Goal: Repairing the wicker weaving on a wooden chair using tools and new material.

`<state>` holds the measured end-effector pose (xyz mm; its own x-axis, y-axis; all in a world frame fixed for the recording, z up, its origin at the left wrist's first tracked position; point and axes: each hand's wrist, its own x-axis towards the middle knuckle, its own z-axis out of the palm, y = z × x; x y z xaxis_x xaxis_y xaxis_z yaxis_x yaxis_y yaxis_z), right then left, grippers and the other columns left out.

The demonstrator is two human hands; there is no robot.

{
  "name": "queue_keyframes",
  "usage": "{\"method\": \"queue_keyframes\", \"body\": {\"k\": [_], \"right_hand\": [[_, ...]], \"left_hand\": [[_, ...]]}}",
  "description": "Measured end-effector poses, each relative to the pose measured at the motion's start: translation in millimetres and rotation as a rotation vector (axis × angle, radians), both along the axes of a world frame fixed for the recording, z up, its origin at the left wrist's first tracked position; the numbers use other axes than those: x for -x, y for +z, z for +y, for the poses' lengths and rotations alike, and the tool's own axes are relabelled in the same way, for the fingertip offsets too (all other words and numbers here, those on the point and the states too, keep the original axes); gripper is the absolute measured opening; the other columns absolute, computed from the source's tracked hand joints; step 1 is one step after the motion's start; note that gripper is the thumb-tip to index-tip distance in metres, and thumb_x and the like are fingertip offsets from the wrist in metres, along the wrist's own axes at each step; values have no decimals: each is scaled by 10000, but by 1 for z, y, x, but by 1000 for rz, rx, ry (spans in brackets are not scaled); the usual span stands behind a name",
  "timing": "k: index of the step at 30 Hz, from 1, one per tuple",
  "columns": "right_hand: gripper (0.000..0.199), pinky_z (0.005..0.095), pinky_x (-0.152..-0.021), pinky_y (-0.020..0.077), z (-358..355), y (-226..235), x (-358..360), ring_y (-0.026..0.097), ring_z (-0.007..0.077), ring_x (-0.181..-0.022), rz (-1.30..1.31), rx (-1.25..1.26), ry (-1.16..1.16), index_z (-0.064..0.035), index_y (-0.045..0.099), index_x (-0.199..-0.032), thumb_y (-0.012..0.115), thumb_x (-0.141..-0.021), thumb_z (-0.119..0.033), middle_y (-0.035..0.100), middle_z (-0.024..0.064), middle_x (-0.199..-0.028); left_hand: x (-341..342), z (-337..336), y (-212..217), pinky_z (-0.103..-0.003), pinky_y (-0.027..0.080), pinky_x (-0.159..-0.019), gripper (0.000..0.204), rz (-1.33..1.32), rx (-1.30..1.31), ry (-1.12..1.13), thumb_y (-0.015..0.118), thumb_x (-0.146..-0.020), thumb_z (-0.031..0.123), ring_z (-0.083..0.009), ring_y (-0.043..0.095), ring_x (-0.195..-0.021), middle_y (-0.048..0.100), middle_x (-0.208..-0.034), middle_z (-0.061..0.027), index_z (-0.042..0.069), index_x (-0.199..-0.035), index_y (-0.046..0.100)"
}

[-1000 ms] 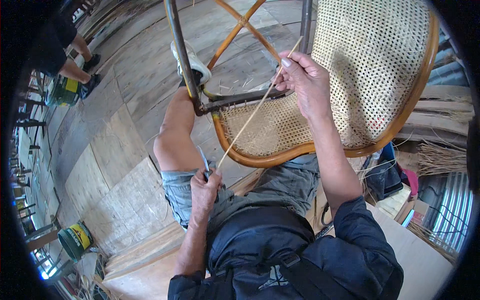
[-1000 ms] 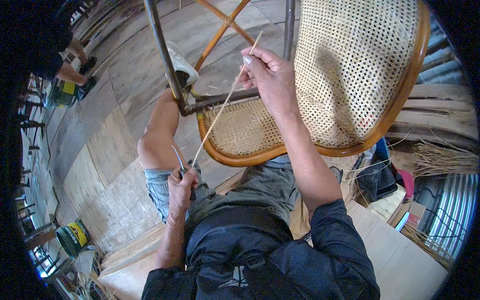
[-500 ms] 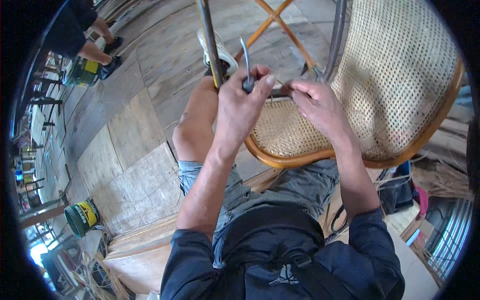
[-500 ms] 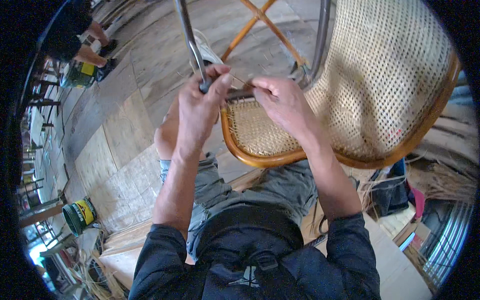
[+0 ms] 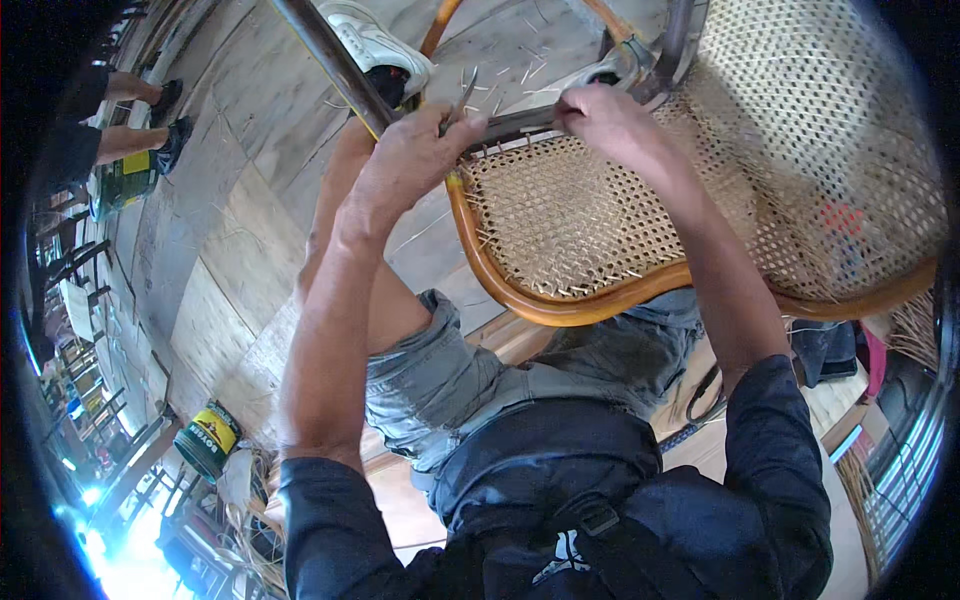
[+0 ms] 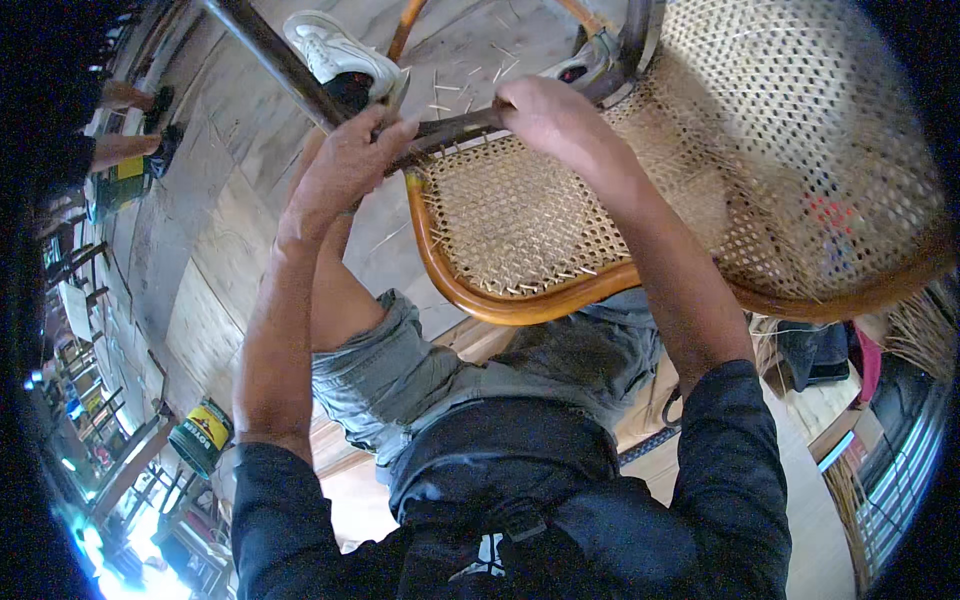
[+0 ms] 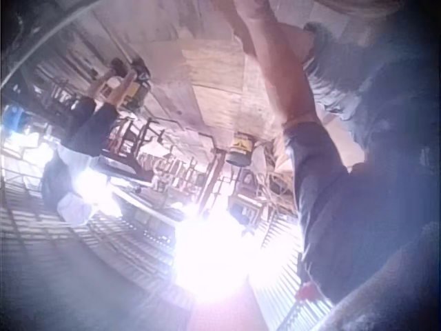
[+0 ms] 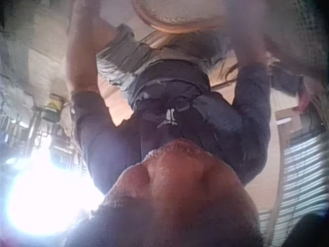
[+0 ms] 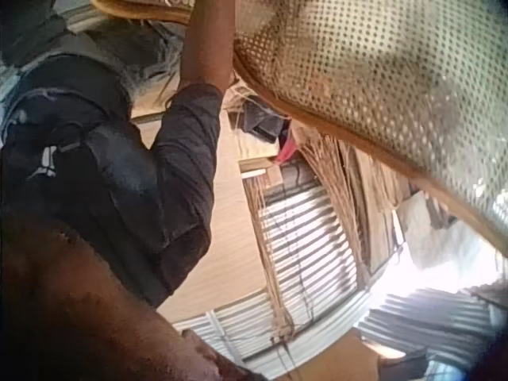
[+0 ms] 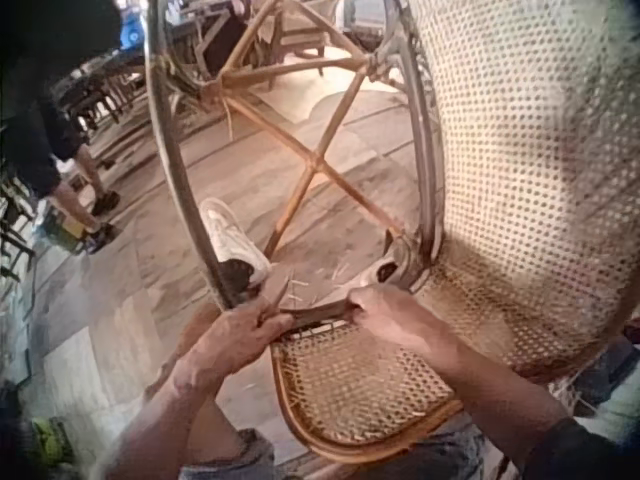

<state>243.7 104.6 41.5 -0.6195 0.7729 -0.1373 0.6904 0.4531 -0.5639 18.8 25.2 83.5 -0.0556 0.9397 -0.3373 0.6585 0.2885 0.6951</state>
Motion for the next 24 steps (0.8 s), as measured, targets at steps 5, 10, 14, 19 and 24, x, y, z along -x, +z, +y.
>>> {"method": "queue_keyframes", "body": {"k": [5, 10, 14, 19, 24], "right_hand": [[190, 307, -579, 382, -9, -66, 0, 468, 132, -612, 88, 404, -125, 22, 586, -808, 604, -794, -166, 519, 99, -625], [241, 336, -601, 392, -6, -78, 8, 540, 188, -643, 173, 380, -159, 46, 600, -831, 596, -785, -190, 550, 145, -634], [242, 373, -671, 445, -2, -109, 12, 629, 281, -742, 175, 221, -177, 15, 636, -891, 610, -787, -201, 629, 204, -757], [233, 405, -734, 480, 4, -108, 18, 639, 325, -840, -161, 314, -114, -70, 664, -952, 635, -793, -238, 651, 191, -874], [228, 407, -721, 481, 7, -118, 17, 639, 317, -836, -183, 276, -105, -75, 652, -967, 629, -799, -228, 653, 174, -884]], "left_hand": [[20, 15, -59, -378, 481, -722, 379, 68, 319, -252, 516, -872, 379, -316, 623, -819, 644, -820, -164, 25, -949, 626], [20, 32, -84, -433, 498, -762, 272, 377, 141, -533, 492, -813, 249, -343, 622, -868, 655, -895, -164, 49, -916, 644], [6, 50, -81, -427, 503, -748, 274, 509, 259, -652, 476, -809, 217, -337, 633, -871, 659, -911, -164, 51, -926, 660], [-12, 56, -76, -408, 516, -714, 235, 652, 376, -677, 514, -772, 148, -306, 658, -846, 668, -908, -168, 37, -886, 688], [-24, 59, -73, -429, 522, -681, 224, 725, 367, -689, 525, -779, 161, -308, 665, -825, 677, -891, -144, 57, -889, 690]]}}
